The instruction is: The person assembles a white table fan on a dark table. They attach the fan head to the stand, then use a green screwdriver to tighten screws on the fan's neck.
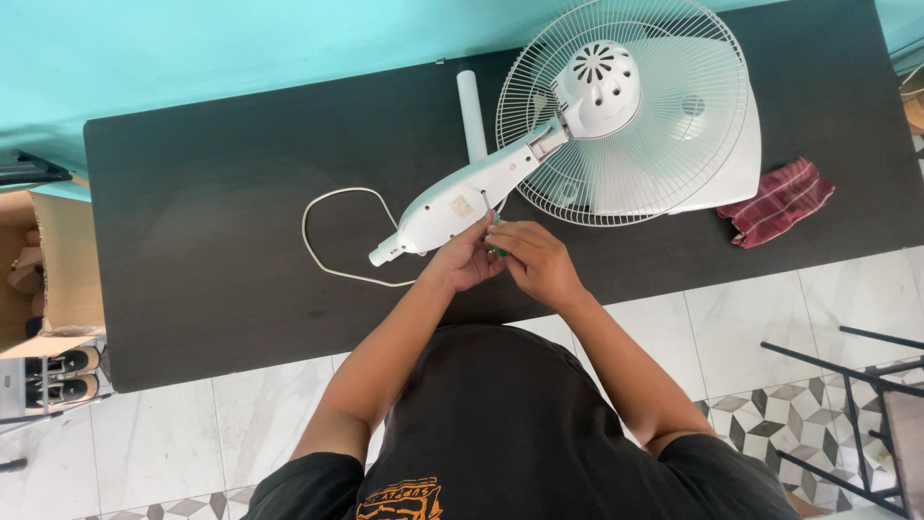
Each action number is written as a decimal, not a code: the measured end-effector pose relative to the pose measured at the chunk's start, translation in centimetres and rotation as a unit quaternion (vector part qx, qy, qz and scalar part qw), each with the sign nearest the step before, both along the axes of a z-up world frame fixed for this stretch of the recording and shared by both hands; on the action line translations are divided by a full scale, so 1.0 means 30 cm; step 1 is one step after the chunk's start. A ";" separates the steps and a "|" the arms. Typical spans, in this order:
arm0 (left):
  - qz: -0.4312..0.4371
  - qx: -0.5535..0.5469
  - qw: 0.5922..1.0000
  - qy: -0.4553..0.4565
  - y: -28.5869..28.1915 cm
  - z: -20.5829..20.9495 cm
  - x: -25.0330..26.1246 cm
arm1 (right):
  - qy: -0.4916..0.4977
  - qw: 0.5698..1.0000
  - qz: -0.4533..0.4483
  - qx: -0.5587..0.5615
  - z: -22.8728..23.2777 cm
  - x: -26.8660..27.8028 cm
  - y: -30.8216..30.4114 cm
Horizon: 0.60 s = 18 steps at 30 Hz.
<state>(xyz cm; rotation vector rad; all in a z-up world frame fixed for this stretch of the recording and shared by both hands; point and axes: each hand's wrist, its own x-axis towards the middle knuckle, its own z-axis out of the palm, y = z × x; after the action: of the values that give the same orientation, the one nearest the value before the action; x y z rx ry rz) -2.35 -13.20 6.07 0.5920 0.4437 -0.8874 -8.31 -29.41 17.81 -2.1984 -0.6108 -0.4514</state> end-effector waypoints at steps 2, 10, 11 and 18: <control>0.005 0.010 1.000 -0.002 -0.007 0.003 -0.001 | -0.003 1.000 0.012 -0.010 0.009 0.007 0.001; 0.033 0.014 0.999 0.028 -0.027 -0.001 0.013 | -0.030 0.999 -0.012 -0.017 0.010 0.025 -0.050; 0.033 0.016 0.999 0.030 -0.028 -0.002 0.010 | -0.026 0.999 -0.016 -0.018 -0.001 0.021 -0.047; 0.032 0.026 0.999 0.010 -0.037 0.013 0.012 | -0.039 0.993 -0.098 0.049 -0.094 0.013 0.010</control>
<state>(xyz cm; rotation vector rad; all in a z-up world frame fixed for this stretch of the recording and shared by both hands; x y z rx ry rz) -1.99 -14.31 6.46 0.6134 0.5011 -0.8232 -7.93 -29.10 15.00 -2.1642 -0.4056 -0.6595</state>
